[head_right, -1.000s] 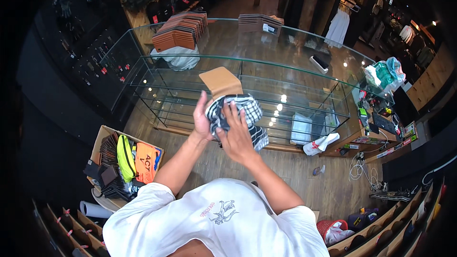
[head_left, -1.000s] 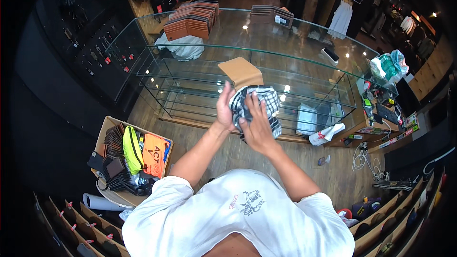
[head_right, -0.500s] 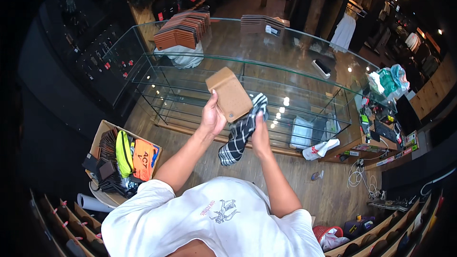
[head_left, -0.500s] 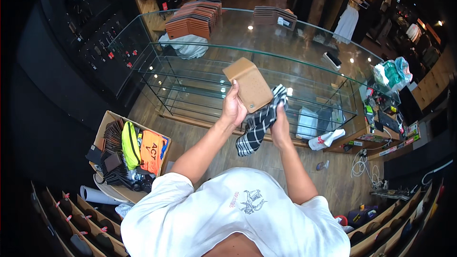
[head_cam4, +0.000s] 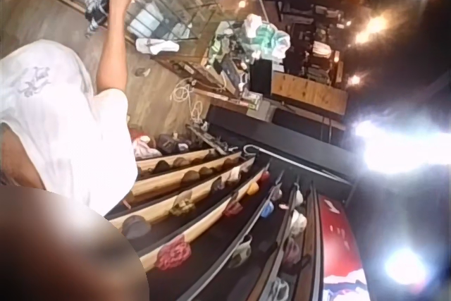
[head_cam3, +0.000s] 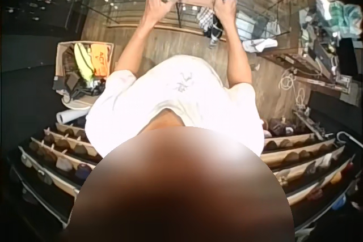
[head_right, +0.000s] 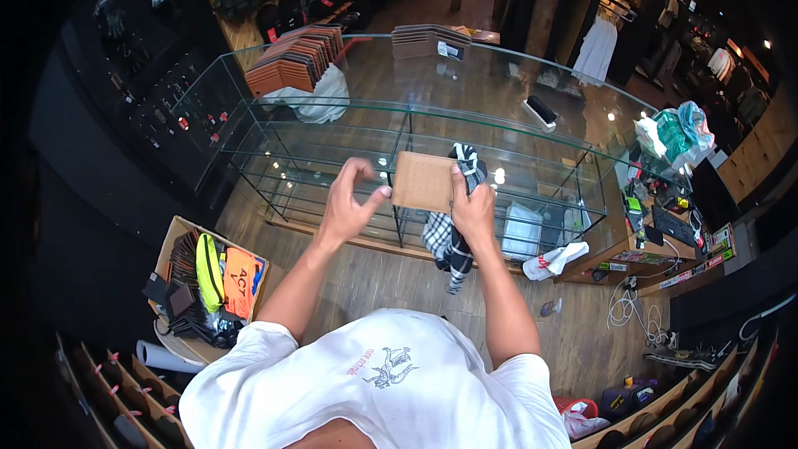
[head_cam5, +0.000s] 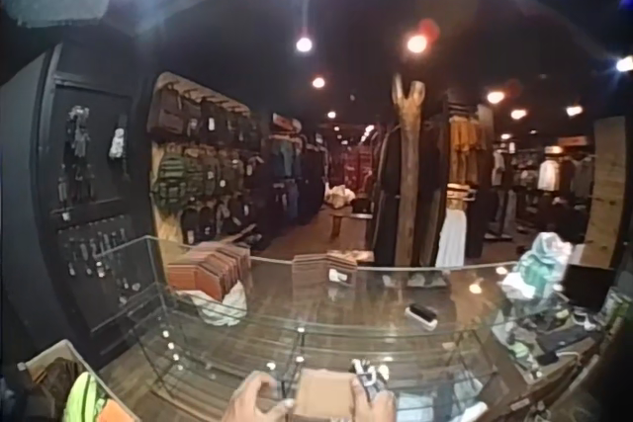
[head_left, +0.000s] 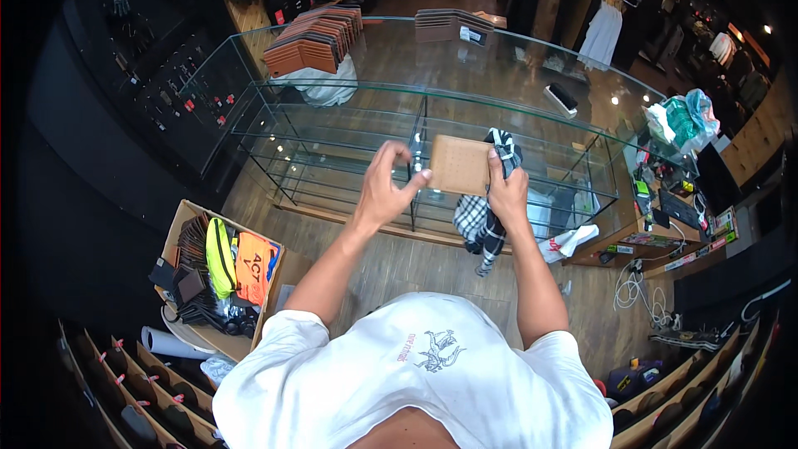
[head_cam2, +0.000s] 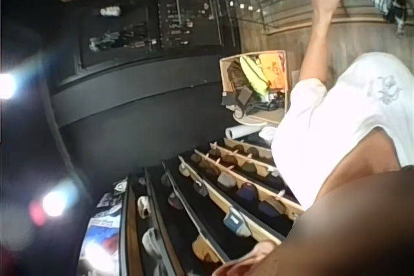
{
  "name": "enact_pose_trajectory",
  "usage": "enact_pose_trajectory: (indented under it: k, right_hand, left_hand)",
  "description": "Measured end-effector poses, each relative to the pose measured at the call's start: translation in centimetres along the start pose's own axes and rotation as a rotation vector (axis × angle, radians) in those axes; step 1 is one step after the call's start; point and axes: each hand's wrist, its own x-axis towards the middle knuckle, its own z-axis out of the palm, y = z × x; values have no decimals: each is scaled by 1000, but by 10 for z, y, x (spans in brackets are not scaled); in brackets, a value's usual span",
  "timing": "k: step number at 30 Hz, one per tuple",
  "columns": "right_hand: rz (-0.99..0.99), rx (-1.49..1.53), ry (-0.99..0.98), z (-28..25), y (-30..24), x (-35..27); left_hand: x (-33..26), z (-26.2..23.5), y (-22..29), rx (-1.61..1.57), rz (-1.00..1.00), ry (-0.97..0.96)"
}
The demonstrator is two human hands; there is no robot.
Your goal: Unboxing, wiping, and neatly stacking leather wallets on a glass counter.
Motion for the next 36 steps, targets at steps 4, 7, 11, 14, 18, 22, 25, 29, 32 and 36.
enact_pose_trajectory:
  k: [4,7,11,14,18,22,25,29,32,36]
  right_hand:
    - [31,-41,-198,-12,-5,12]
    - [36,-139,-240,-9,5,18]
    - [-93,-109,65,-17,20,15]
    - [-455,-6,-68,-23,-7,-3]
    - [-344,-69,-436,0,1,-18]
    - [-186,-57,-365,27,26,-15]
    - [-194,-83,-388,41,20,-15]
    - [88,330,-434,50,26,34]
    - [173,568,-353,70,25,53]
    - [541,798,-230,104,10,75]
  left_hand:
    - [21,1,23,-171,25,-372]
    - [18,25,4,-229,-56,-368]
    - [14,45,4,-302,-308,-336]
    - [12,56,-9,-438,-214,-300]
    - [16,65,-3,-929,-386,-293]
    - [19,79,1,-854,-334,-212]
    - [31,66,-3,-584,-189,-144]
    - [39,46,11,-200,67,-111]
    - [44,28,18,-77,212,-258]
    - [58,0,23,-26,351,-353]
